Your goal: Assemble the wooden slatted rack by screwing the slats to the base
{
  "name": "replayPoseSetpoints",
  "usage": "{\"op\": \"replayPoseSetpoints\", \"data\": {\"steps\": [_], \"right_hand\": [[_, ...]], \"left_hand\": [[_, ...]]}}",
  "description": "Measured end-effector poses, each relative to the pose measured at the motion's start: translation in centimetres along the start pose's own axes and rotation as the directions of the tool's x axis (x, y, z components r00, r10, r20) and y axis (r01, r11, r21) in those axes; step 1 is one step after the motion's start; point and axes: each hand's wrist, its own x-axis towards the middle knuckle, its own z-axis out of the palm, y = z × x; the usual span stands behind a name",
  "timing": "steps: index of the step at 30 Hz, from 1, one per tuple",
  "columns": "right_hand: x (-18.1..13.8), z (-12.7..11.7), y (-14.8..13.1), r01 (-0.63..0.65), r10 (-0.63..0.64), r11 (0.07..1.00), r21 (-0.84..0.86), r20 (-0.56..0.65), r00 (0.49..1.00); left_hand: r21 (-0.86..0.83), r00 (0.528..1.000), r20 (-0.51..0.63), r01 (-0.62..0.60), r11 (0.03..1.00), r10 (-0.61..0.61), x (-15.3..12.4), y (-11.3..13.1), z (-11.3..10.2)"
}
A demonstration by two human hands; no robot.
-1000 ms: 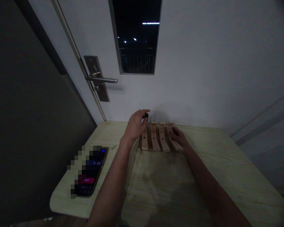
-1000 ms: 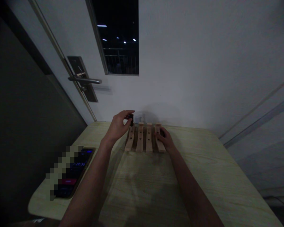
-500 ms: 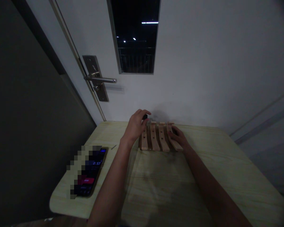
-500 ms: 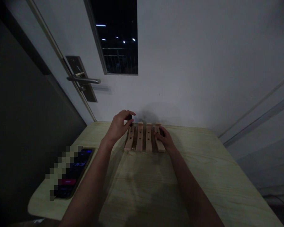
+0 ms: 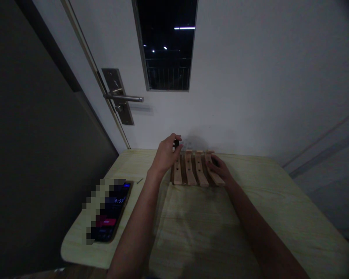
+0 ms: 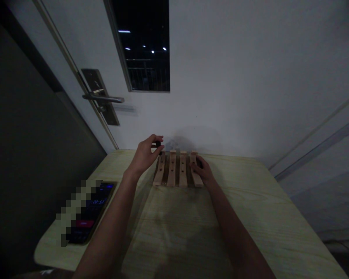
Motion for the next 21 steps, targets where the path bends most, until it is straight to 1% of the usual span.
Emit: {"op": "replayPoseSetpoints", "data": {"steps": [6,11,14,19,21], "right_hand": [[-0.05,-0.03,0.04,0.003,-0.003,1.0,0.011,-0.001,1.0],[-0.1,0.0,0.18,-0.009,0.009,1.0,0.012,0.005,1.0],[-0.07,-0.04,0.27,-0.017,0.017,1.0,0.006,0.001,1.0],[0.07,-0.08,0.47,0.002,-0.003,1.0,0.029,0.025,1.0],[0.1,-0.04,0.5,0.006,-0.006,0.999,0.032,0.013,1.0]], "left_hand": [[0.058,1.0,0.017,0.01,0.998,-0.011,0.08,0.14,-0.12],[-0.003,1.0,-0.001,0.018,1.0,-0.018,0.05,0.19,-0.1],[-0.004,1.0,-0.01,0.01,1.0,-0.01,0.06,0.12,-0.13],[-0.006,1.0,0.019,-0.011,1.0,0.011,0.03,0.17,-0.16],[-0.02,0.999,0.033,-0.014,1.0,0.015,-0.02,0.27,-0.09]]}}
